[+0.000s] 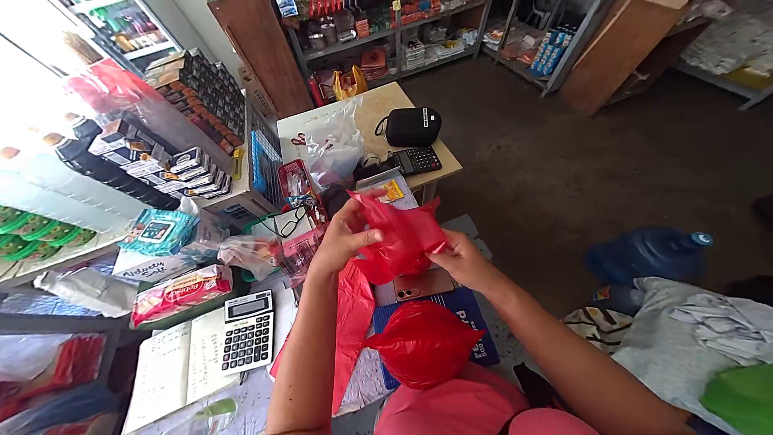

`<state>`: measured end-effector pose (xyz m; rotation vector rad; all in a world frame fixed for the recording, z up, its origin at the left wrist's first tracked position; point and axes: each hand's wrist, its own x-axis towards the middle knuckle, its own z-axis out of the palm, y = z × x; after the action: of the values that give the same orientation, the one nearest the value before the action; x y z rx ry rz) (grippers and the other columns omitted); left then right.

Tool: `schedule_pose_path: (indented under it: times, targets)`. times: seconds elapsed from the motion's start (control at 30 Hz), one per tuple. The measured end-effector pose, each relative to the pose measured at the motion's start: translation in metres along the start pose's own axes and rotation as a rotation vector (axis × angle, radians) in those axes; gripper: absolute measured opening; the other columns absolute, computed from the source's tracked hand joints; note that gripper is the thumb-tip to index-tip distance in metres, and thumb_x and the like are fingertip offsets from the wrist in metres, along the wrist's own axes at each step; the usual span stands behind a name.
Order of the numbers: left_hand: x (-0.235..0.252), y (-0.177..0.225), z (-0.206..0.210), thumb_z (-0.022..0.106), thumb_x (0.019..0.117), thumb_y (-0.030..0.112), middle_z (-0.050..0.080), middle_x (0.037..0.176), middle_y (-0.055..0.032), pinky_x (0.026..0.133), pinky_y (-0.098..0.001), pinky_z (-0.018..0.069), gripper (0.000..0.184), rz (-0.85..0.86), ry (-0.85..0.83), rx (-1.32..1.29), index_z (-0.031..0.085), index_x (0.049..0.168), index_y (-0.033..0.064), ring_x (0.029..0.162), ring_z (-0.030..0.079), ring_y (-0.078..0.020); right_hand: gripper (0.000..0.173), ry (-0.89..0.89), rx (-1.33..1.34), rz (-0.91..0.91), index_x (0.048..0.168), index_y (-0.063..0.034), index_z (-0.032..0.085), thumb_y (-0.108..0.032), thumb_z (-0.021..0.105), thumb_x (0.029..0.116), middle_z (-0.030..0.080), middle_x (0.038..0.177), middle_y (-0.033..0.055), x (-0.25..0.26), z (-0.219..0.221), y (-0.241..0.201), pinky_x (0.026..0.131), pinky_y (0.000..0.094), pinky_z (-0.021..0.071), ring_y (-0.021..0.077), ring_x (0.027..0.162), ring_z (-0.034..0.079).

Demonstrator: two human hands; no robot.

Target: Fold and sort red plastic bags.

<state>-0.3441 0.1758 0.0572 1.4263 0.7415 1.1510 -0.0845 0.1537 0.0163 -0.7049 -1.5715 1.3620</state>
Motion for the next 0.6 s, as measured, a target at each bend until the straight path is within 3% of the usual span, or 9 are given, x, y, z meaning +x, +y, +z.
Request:
schedule_pose_path:
  times: [0.07,0.13,0.2,0.23,0.27,0.3,0.4,0.53,0.6]
  targets:
    - [-0.003,-0.004,0.005,0.086,0.0815,0.026,0.076,0.098,0.0006,0.080,-0.0284,0.0615,0.036,0.037,0.070,-0.023,0.072,0.113,0.0141,0.086,0.071,-0.0078,0.023,-0.018,-0.055,0.040,0.113,0.0026,0.067,0.003,0.055,0.0930,0.074,0.104,-0.0001,-0.007,-0.012,0.002,0.091,0.0241,0.0572,0.0014,0.099,0.068]
    - [-0.004,-0.008,0.014,0.080,0.0872,0.011,0.076,0.091,0.0011,0.075,-0.0285,0.0614,0.012,0.062,0.167,0.044,0.075,0.098,0.0124,0.079,0.071,-0.0076,0.028,-0.074,-0.043,0.110,0.117,0.0006,0.065,0.000,0.056,0.0913,0.073,0.108,-0.0013,-0.014,-0.022,-0.006,0.093,0.0250,0.0567,0.0013,0.102,0.067]
    - [-0.005,-0.013,0.024,0.078,0.0882,0.007,0.072,0.096,-0.0002,0.074,-0.0286,0.0610,0.011,0.084,0.218,0.122,0.076,0.098,0.0100,0.079,0.068,-0.0091,0.042,-0.089,0.091,0.160,0.133,-0.0008,0.061,-0.019,0.056,0.0957,0.070,0.122,0.0045,-0.013,-0.027,-0.014,0.100,0.0322,0.0547,0.0099,0.113,0.066]
    - [-0.007,-0.015,0.028,0.078,0.0885,0.008,0.071,0.100,-0.0018,0.076,-0.0298,0.0614,0.012,0.090,0.227,0.148,0.076,0.100,0.0086,0.083,0.068,-0.0109,0.054,-0.091,0.167,0.155,0.138,-0.0030,0.061,-0.041,0.055,0.1005,0.069,0.128,0.0087,-0.009,-0.028,-0.015,0.104,0.0369,0.0518,0.0160,0.119,0.064]
    - [-0.008,-0.016,0.032,0.078,0.0891,0.009,0.072,0.103,-0.0035,0.079,-0.0318,0.0621,0.013,0.092,0.240,0.159,0.076,0.102,0.0070,0.086,0.070,-0.0129,0.066,-0.087,0.202,0.149,0.139,-0.0044,0.061,-0.057,0.052,0.1002,0.068,0.130,0.0111,-0.004,-0.028,-0.016,0.106,0.0386,0.0507,0.0197,0.121,0.064]
    - [-0.009,-0.017,0.037,0.077,0.0901,0.010,0.072,0.103,-0.0046,0.080,-0.0329,0.0624,0.013,0.093,0.262,0.165,0.076,0.102,0.0058,0.087,0.070,-0.0139,0.069,-0.074,0.196,0.138,0.137,-0.0042,0.063,-0.061,0.053,0.0992,0.069,0.129,0.0116,0.001,-0.028,-0.017,0.104,0.0379,0.0518,0.0203,0.119,0.065]
    - [-0.014,-0.022,0.046,0.076,0.0913,0.012,0.074,0.105,-0.0072,0.084,-0.0350,0.0617,0.017,0.110,0.367,0.210,0.074,0.106,0.0035,0.092,0.072,-0.0167,0.045,0.013,0.101,0.158,0.119,-0.0048,0.070,-0.041,0.074,0.0922,0.074,0.104,0.0039,0.008,-0.018,-0.022,0.090,0.0294,0.0575,0.0106,0.097,0.069]
    - [-0.022,-0.030,0.044,0.077,0.0901,0.015,0.073,0.116,-0.0088,0.085,-0.0358,0.0622,0.018,0.175,0.479,0.375,0.075,0.104,0.0035,0.099,0.072,-0.0198,0.054,-0.047,-0.084,0.117,0.122,-0.0049,0.070,-0.052,0.068,0.0941,0.073,0.111,0.0040,0.003,-0.010,-0.018,0.095,0.0316,0.0560,0.0110,0.105,0.068]
    - [-0.026,-0.033,0.042,0.078,0.0892,0.015,0.073,0.117,-0.0087,0.084,-0.0361,0.0621,0.018,0.193,0.517,0.407,0.075,0.103,0.0044,0.100,0.072,-0.0202,0.045,-0.017,-0.161,0.092,0.117,-0.0063,0.072,-0.046,0.069,0.0954,0.074,0.108,0.0030,0.001,-0.008,-0.018,0.096,0.0318,0.0555,0.0105,0.105,0.068]
